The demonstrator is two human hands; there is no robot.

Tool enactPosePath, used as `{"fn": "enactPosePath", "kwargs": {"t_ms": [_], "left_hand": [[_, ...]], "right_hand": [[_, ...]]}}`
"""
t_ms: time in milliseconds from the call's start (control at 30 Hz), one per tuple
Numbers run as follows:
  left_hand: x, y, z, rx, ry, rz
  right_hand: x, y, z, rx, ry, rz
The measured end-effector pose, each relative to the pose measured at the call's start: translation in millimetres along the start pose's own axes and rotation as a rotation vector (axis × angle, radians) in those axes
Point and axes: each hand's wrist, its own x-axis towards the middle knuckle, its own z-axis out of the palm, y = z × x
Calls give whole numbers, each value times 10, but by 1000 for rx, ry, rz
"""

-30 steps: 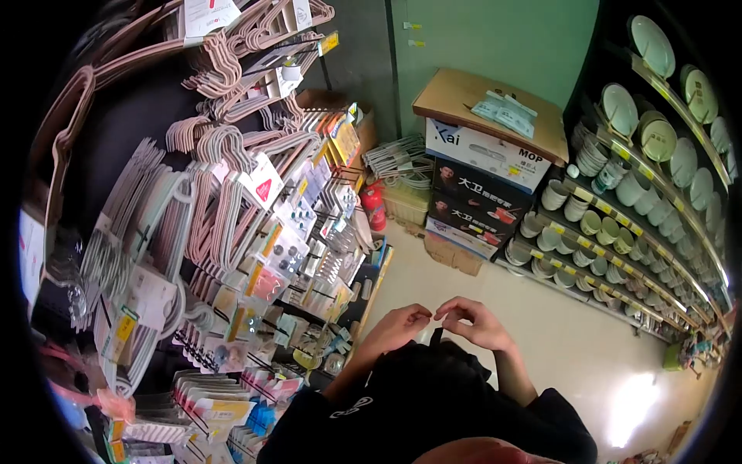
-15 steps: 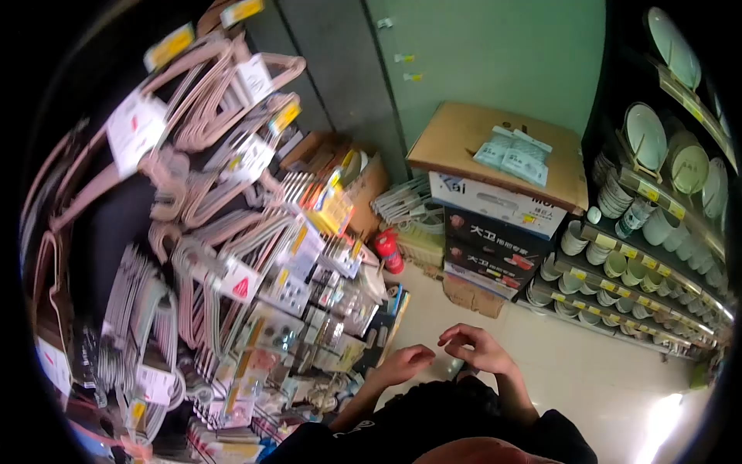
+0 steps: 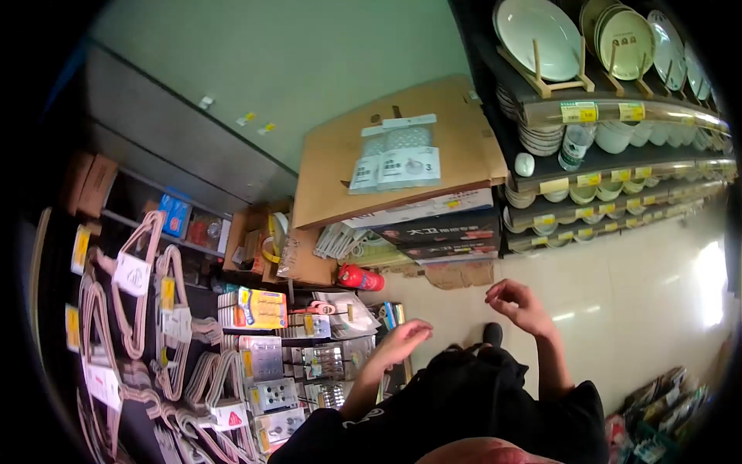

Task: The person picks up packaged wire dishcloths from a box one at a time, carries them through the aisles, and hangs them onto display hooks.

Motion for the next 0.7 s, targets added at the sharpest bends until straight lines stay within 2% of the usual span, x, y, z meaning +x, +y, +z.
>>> {"fn": "enactPosePath", "kwargs": {"t_ms": [133,200,267,433,467,567,600,633,667,700], "left_hand": [[345,164,-144,92,-17,-8],[494,241,-248,36,-21,18],[633,298,-400,74,12,31],[951,581,-923,127,63,126],[1027,628,-1062,122,84,197],[1246,949,-1379,55,220,454],[1276,1073,-1477,-22,247,496],[1312,1189,-1585,-48,281,478],[1356,1275,-1670,-83,321,440],[1449,1356,-1747,-42,386,515]], "right_hand": [[186,-98,-85,97,36,60],[337,-46,-56,133,36,87],[529,-92,14,250,-22,122],[1153,-244,210,43,-62,28],[1288,-319,273,65,-24,4],[1755,-496,426,-144,185,-39],[1897,-556,474,-239,257,-54],[2081,-458,452,-384,337,-168],[2237,-495,462,-366,354,-181],[2384,-479,449,-377,411,-232]]}}
